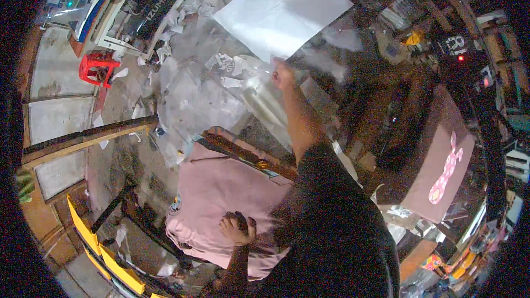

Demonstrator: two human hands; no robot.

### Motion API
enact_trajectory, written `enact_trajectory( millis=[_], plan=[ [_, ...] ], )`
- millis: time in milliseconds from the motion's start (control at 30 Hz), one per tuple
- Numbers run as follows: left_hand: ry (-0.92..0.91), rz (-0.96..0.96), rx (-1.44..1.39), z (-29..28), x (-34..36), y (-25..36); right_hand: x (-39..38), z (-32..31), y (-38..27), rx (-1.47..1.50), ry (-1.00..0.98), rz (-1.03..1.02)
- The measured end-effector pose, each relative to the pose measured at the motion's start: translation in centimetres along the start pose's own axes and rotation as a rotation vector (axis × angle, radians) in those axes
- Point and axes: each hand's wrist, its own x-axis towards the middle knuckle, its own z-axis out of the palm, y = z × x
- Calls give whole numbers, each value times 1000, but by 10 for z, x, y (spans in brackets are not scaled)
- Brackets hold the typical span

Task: The person prepares a piece of pink fabric with a bunny design on a wooden table. They place a white paper sheet over the fabric, smooth it down, and wipe the surface with a cloth. The person then uses scissors to cut the white paper along the edges of the fabric design.

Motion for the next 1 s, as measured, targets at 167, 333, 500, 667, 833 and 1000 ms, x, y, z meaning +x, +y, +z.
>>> enact_trajectory(
  millis=[167,333,500,667,833,1000],
  plan=[
    [158,134,21,-19,20,15,-78,-28,-31,123,-259,-224],
    [156,104,43,-12,7,12,-229,-78,-52,424,-342,-203],
    [245,97,10,-22,13,30,-419,-127,-89,560,-599,-274],
    [18,35,-494,-52,4,30,-585,-216,-79,148,-592,-393],
    [211,362,-851,-126,-40,75,-719,-349,-31,-288,-628,-190],
    [199,938,-776,-173,-86,132,-842,-451,6,-295,-617,-205]
  ],
)
